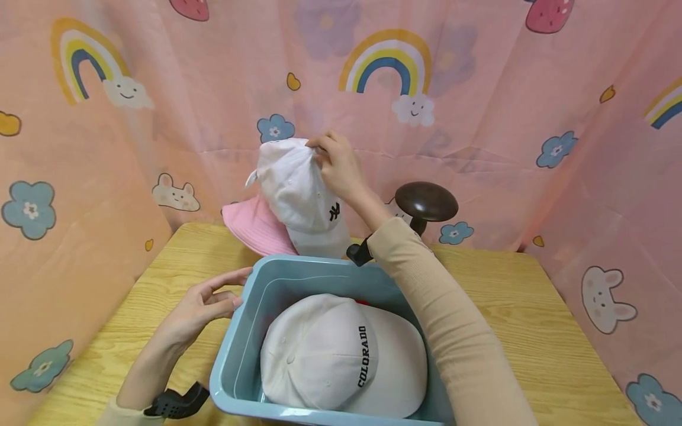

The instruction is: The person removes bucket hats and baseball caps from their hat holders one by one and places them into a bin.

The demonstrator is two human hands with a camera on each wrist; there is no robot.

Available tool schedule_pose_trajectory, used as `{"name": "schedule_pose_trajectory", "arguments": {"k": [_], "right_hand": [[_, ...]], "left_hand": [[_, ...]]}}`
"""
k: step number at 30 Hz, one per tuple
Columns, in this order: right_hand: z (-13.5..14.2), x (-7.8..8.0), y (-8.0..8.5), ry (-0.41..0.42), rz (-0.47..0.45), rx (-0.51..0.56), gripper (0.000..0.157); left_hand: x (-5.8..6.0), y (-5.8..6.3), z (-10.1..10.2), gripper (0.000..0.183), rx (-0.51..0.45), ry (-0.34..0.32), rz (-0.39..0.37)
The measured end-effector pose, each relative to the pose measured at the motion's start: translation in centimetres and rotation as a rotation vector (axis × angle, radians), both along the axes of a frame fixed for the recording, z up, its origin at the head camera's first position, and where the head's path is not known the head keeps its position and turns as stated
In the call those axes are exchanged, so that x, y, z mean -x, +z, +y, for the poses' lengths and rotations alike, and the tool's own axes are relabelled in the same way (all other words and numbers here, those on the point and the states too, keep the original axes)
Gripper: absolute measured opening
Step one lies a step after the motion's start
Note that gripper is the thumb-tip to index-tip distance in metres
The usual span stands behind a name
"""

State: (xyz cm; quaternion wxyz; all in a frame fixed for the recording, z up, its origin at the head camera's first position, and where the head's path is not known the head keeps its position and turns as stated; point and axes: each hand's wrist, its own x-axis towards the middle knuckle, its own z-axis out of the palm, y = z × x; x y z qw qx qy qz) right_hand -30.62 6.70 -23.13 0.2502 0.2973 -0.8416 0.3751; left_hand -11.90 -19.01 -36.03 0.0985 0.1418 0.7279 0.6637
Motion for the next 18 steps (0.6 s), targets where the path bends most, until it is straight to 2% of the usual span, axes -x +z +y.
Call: {"name": "schedule_pose_trajectory", "arguments": {"k": [18], "right_hand": [[1.3, -0.6, 0.8, -0.032, 0.064, 0.04, 0.021]], "left_hand": [[-0.1, 0.0, 0.0, 0.054, 0.008, 0.007, 0.004]]}}
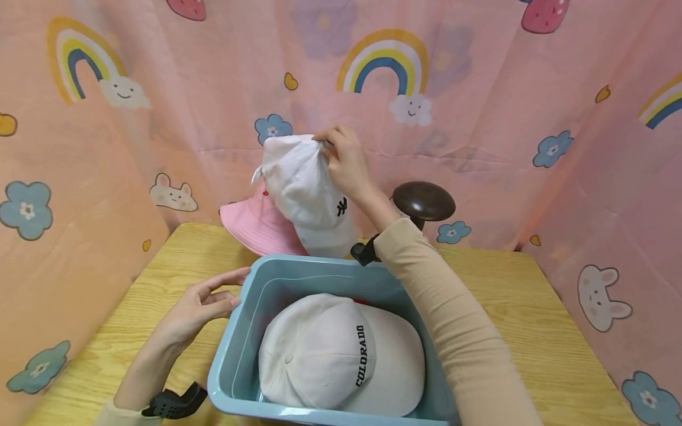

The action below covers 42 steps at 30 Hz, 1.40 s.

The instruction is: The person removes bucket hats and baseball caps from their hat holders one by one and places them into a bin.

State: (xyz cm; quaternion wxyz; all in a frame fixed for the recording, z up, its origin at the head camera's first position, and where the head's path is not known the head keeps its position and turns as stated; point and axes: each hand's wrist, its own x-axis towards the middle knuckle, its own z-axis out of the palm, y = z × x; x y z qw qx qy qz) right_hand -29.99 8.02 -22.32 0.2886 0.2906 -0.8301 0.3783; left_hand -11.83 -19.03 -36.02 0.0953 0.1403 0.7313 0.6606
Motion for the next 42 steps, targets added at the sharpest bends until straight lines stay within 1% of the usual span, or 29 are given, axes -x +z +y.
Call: {"name": "schedule_pose_trajectory", "arguments": {"k": [11, 19, 25, 31, 37, 42], "right_hand": [[0.8, -0.5, 0.7, -0.009, -0.024, 0.059, 0.024], [1.1, -0.8, 1.2, -0.007, 0.031, 0.065, 0.025], [1.4, -1.2, 1.3, -0.011, 0.041, 0.074, 0.023], [1.9, -1.5, 1.4, 0.004, 0.048, 0.088, 0.024], [2.4, -1.8, 1.7, 0.017, 0.103, 0.093, 0.024], [2.7, -2.2, 2.2, 0.027, 0.145, 0.103, 0.025]], "left_hand": [[0.0, 0.0, 0.0, 0.054, -0.008, -0.002, -0.001], [0.0, 0.1, 0.1, 0.055, -0.002, 0.009, 0.0], [0.0, 0.2, 0.1, 0.054, -0.007, 0.001, 0.015], [0.0, 0.1, 0.1, 0.054, -0.001, -0.001, 0.012], [0.0, 0.1, 0.1, 0.054, 0.012, -0.005, 0.023], [0.1, 0.0, 0.1, 0.054, 0.002, -0.01, 0.028]]}}
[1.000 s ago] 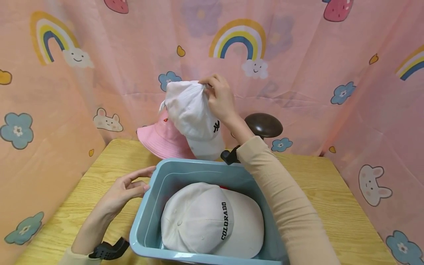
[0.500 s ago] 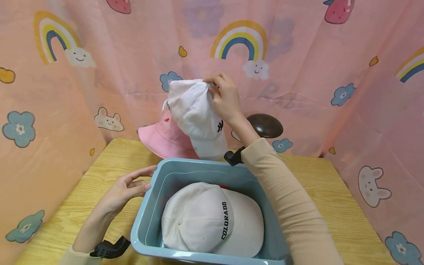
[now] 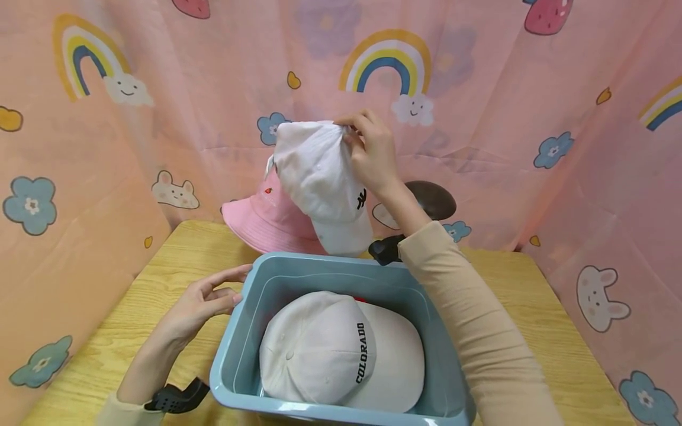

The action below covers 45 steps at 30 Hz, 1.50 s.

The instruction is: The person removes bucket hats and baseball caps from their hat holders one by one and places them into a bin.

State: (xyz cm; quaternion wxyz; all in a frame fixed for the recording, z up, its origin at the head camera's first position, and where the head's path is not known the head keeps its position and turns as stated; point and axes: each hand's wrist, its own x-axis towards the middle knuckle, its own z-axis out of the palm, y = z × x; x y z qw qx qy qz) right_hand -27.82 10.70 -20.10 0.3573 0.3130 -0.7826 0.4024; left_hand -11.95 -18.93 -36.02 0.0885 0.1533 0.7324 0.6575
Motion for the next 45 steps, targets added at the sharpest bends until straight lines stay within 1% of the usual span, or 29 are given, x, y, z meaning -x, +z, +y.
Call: {"name": "schedule_pose_trajectory", "arguments": {"k": [6, 14, 23, 28, 35, 39, 43, 45], "right_hand": [[0.3, -0.5, 0.5, 0.025, 0.077, 0.014, 0.025], [0.8, -1.2, 1.1, 0.006, 0.066, 0.007, 0.027], [1.4, -1.8, 1.7, 0.002, 0.103, 0.024, 0.028], [1.4, -2.2, 2.1, 0.008, 0.123, 0.039, 0.029], [1.7, -2.9, 2.2, -0.034, 0.086, 0.087, 0.031], [1.9, -3.3, 2.4, -0.039, 0.094, 0.083, 0.031], [1.9, -3.9, 2.6, -0.016, 0.126, 0.069, 0.032], [2.0, -4.2, 2.6, 0.009, 0.158, 0.052, 0.032]], "left_hand": [[0.1, 0.1, 0.1, 0.053, -0.006, -0.003, 0.009], [0.0, 0.1, 0.1, 0.053, -0.009, -0.003, 0.006], [0.0, 0.1, 0.0, 0.055, -0.005, 0.011, -0.026], [0.0, 0.1, -0.1, 0.055, -0.014, 0.006, -0.021], [-0.1, 0.1, 0.0, 0.054, -0.01, 0.014, -0.023], [-0.2, 0.1, 0.1, 0.054, -0.008, 0.009, -0.01], [-0.1, 0.0, 0.1, 0.054, -0.007, 0.009, -0.006], [-0.1, 0.1, 0.1, 0.054, -0.005, 0.014, -0.009]]}}
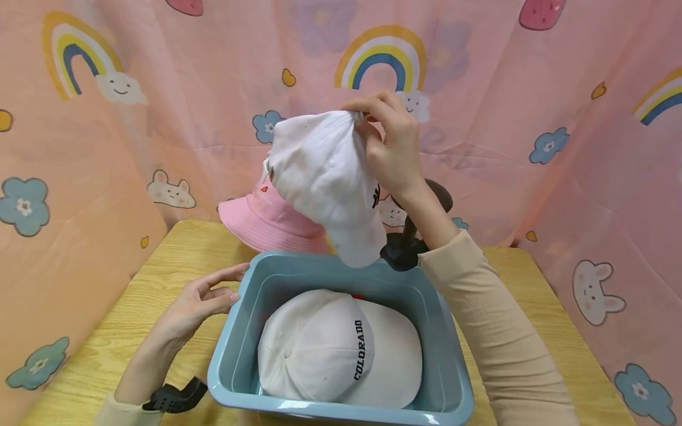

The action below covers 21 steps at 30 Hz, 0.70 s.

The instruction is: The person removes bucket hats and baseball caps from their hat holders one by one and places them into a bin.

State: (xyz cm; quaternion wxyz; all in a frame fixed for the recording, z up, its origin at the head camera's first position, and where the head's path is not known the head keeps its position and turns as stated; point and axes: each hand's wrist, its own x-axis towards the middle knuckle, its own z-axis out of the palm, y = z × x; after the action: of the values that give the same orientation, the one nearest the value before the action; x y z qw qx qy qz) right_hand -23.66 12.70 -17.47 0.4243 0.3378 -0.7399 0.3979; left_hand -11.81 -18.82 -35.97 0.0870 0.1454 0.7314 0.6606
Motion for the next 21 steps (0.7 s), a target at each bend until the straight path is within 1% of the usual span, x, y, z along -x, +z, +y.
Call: {"name": "schedule_pose_trajectory", "arguments": {"k": [2, 5, 12, 18, 21], "right_hand": [[0.1, -0.2, 0.0, 0.025, 0.034, -0.021, 0.032], [0.2, -0.5, -0.1, 0.046, 0.063, -0.04, 0.031], [-0.1, -1.7, -0.1, 0.055, 0.005, 0.049, 0.032], [0.0, -2.9, -0.3, 0.05, 0.022, 0.047, 0.03], [0.2, -3.3, -0.5, 0.064, 0.037, 0.038, 0.031]], "left_hand": [[0.0, 0.0, 0.0, 0.054, 0.0, 0.004, -0.006], [0.0, 0.0, 0.0, 0.054, 0.003, 0.006, -0.011], [0.1, -0.1, 0.0, 0.054, -0.001, 0.001, -0.016], [0.0, -0.1, -0.1, 0.053, 0.005, 0.001, -0.019], [0.0, 0.0, -0.1, 0.053, 0.009, 0.0, -0.016]]}}
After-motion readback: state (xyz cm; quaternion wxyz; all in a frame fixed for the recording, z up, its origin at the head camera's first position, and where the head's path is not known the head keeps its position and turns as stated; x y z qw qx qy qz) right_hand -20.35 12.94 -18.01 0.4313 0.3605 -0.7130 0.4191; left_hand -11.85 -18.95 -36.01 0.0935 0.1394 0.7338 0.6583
